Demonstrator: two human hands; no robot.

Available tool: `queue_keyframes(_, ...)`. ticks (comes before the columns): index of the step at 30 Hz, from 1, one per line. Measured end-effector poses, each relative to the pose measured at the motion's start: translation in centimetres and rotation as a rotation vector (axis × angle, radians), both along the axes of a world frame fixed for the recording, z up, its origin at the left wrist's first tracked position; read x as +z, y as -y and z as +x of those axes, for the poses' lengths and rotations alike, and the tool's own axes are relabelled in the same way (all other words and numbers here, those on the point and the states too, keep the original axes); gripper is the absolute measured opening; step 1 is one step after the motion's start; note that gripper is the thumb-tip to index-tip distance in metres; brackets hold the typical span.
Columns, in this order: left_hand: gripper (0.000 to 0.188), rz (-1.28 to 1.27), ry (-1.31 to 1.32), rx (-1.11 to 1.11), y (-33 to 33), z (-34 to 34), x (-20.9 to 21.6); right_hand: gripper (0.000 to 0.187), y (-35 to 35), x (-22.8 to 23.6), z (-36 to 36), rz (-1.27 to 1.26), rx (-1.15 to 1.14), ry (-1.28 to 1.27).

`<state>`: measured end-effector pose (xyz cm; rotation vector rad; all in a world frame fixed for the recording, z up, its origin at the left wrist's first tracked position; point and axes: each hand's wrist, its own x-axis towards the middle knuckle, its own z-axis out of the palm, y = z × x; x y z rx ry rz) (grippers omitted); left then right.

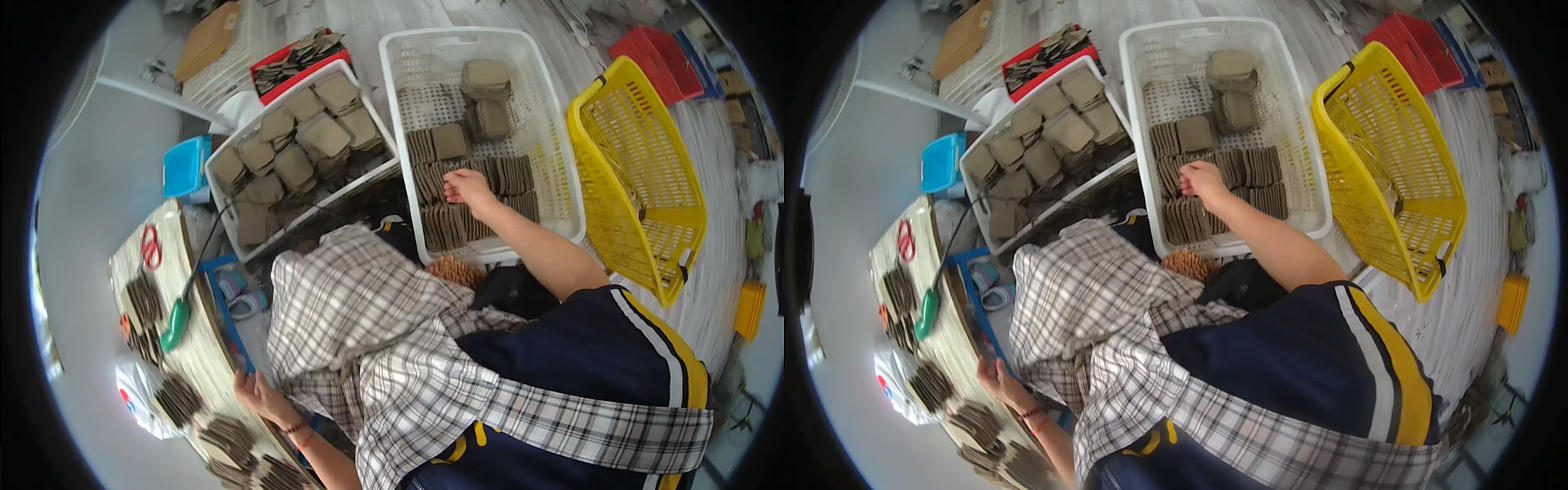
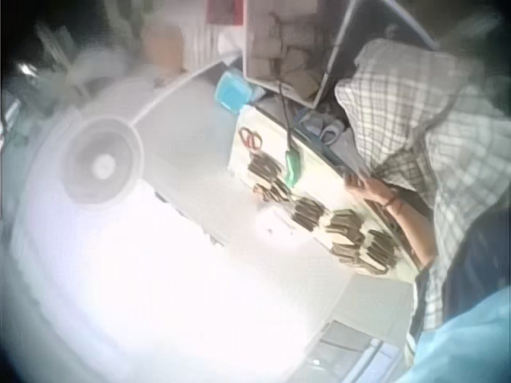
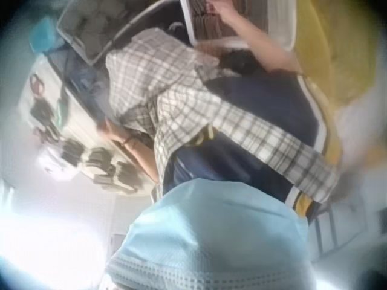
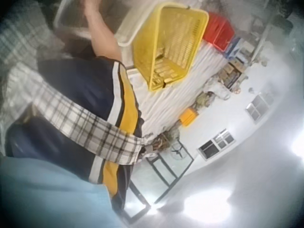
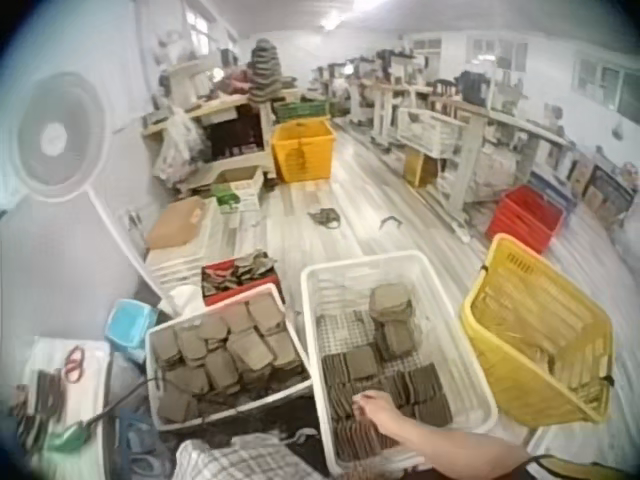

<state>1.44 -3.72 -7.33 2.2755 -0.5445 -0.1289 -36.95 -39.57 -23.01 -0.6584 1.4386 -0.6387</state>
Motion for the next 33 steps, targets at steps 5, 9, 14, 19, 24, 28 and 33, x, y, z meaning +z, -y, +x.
queue_keyframes(5, 0.020, 0.286, 0.417, -0.328, 2.5, -3.7, 2.0, 0.022, 6.9, -11.1, -10.4, 0.247, -0.386, 0.004)
queue_keyframes(9, 0.025, 0.468, 0.419, -0.240, 3.6, -5.7, 1.9, 0.039, 10.0, -17.4, -11.8, 0.227, -0.654, 0.106)
queue_keyframes(14, 0.028, 0.555, 0.522, -0.310, 3.7, -4.8, 1.4, 0.075, 16.4, -18.7, -13.7, 0.125, -0.906, 0.077)
queue_keyframes(19, 0.037, 0.500, 0.519, -0.390, 6.7, -5.0, 1.7, 0.084, 18.6, -20.0, -14.8, 0.193, -0.972, 0.332)
queue_keyframes(24, 0.032, 0.525, 0.518, -0.443, 7.9, -5.1, 1.6, 0.088, 20.3, -19.9, -12.6, 0.322, -1.084, 0.408)
queue_keyframes(28, 0.035, 0.524, 0.567, -0.440, 9.4, -5.6, 1.4, 0.097, 20.7, -20.6, -11.3, 0.286, -1.119, 0.364)
queue_keyframes(33, 0.033, 0.535, 0.589, -0.447, 9.8, -5.5, 1.2, 0.113, 19.9, -22.7, -12.0, 0.302, -1.113, 0.418)
